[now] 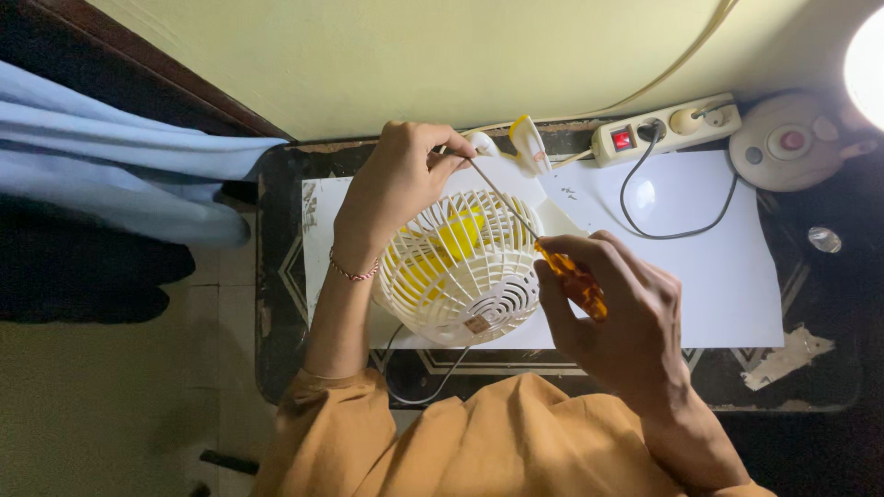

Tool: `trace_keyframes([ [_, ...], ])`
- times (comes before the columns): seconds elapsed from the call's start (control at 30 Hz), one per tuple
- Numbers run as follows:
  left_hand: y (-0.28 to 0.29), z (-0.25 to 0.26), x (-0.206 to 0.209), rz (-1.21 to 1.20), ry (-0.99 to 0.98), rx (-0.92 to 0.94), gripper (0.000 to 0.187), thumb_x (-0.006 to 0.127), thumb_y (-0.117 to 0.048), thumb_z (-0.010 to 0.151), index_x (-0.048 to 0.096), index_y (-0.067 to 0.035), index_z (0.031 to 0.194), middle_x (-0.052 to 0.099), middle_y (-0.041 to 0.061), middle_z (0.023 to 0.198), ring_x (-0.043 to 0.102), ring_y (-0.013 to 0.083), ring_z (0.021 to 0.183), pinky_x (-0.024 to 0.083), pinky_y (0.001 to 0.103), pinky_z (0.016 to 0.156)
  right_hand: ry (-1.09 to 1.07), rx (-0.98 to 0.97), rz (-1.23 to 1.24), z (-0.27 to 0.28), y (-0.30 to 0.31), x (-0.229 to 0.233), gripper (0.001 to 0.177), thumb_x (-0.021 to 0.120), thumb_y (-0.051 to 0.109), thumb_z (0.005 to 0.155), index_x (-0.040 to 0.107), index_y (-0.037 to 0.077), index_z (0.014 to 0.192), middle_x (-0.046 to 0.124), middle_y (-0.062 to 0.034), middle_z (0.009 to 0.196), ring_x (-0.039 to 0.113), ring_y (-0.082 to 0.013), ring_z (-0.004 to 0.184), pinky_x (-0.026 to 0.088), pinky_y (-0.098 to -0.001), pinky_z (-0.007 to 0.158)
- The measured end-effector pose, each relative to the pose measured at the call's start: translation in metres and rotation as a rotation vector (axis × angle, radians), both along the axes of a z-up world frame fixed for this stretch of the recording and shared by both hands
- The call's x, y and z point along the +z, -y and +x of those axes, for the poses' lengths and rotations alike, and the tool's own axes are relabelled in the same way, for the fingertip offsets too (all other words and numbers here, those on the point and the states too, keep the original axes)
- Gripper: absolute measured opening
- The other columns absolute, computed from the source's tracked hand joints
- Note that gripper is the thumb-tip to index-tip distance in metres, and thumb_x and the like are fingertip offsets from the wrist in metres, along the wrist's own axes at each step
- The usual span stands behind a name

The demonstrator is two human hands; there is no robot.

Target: The person uses a screwdriver to remove screws from the front and rear grilles of a small electric fan. They detach the front grille, then the rear grille, exposing the fan blades and motor housing. The person continues to unscrew and separate components on a tabletop workspace.

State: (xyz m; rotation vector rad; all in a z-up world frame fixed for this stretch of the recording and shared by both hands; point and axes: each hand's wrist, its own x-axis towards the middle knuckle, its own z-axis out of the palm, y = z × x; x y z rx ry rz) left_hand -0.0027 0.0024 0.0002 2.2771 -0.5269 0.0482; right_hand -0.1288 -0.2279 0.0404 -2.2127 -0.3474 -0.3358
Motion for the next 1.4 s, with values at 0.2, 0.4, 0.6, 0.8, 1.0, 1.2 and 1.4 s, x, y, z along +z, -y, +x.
trace_keyframes([
  [0.2, -0.003, 0.001, 0.000, -0.005, 0.102, -0.080, 0.008, 0.076, -0.007, 0.093, 0.075, 0.000, 0.096, 0.075, 0.015, 0.089, 0.070, 0.0251, 0.073, 0.053, 0.034, 0.069, -0.005, -0.084, 0.126, -0.002, 0.013, -0.012, 0.015, 0.077, 0.004, 0.092, 0.071, 0.002, 0.106, 0.073, -0.0076, 0.086, 0.072, -0.0125, 0.074, 0.054, -0.0244, 0.067],
  [0.4, -0.005, -0.003, 0.005, -0.043, 0.072, -0.144, 0.011, 0.073, -0.011, 0.094, 0.074, -0.001, 0.099, 0.076, 0.012, 0.093, 0.074, 0.0226, 0.077, 0.055, 0.032, 0.069, 0.048, -0.120, 0.159, 0.002, 0.022, -0.031, 0.014, 0.077, 0.005, 0.097, 0.071, 0.002, 0.110, 0.073, -0.0079, 0.090, 0.071, -0.0102, 0.072, 0.053, -0.0209, 0.067],
  [0.6, -0.002, -0.006, -0.004, 0.050, 0.211, -0.134, 0.017, 0.074, -0.018, 0.098, 0.066, -0.002, 0.101, 0.074, 0.010, 0.095, 0.072, 0.0227, 0.077, 0.055, 0.035, 0.069, 0.064, -0.144, 0.157, -0.001, 0.023, -0.040, 0.014, 0.076, 0.005, 0.099, 0.072, 0.002, 0.113, 0.074, -0.0076, 0.090, 0.073, -0.0098, 0.078, 0.055, -0.0212, 0.071],
  [0.8, 0.005, -0.008, -0.021, 0.155, 0.343, -0.080, 0.022, 0.073, -0.020, 0.101, 0.057, -0.005, 0.101, 0.069, 0.007, 0.090, 0.071, 0.0210, 0.072, 0.054, 0.034, 0.060, 0.040, -0.186, 0.178, -0.002, 0.024, -0.047, 0.015, 0.077, 0.005, 0.098, 0.072, 0.002, 0.111, 0.073, -0.0061, 0.089, 0.070, -0.0086, 0.071, 0.054, -0.0204, 0.067],
  [1.0, 0.006, -0.008, -0.028, 0.183, 0.292, -0.021, 0.022, 0.072, -0.019, 0.103, 0.057, -0.004, 0.104, 0.069, 0.007, 0.087, 0.069, 0.0221, 0.066, 0.053, 0.035, 0.058, 0.018, -0.236, 0.325, 0.000, 0.018, -0.057, 0.017, 0.073, 0.001, 0.102, 0.070, 0.001, 0.119, 0.072, -0.0048, 0.094, 0.068, -0.0078, 0.075, 0.053, -0.0219, 0.070],
  [1.2, 0.007, -0.015, -0.028, -0.205, -0.025, 0.023, 0.021, 0.068, -0.019, 0.103, 0.061, -0.001, 0.108, 0.072, 0.010, 0.097, 0.074, 0.0202, 0.088, 0.059, 0.033, 0.074, 0.000, -0.041, 0.235, 0.031, 0.002, -0.069, 0.019, 0.074, -0.004, 0.094, 0.077, 0.007, 0.110, 0.063, -0.0057, 0.096, 0.060, -0.0096, 0.073, 0.047, -0.0241, 0.059],
  [1.4, 0.006, -0.014, -0.035, -0.271, -0.174, 0.075, 0.027, 0.070, -0.026, 0.099, 0.067, 0.001, 0.103, 0.072, 0.012, 0.110, 0.073, 0.0217, 0.099, 0.057, 0.035, 0.088, 0.086, -0.018, 0.213, 0.056, -0.030, -0.073, 0.022, 0.085, 0.006, 0.088, 0.075, 0.008, 0.108, 0.063, -0.0072, 0.100, 0.059, -0.0125, 0.070, 0.050, -0.0272, 0.063],
])
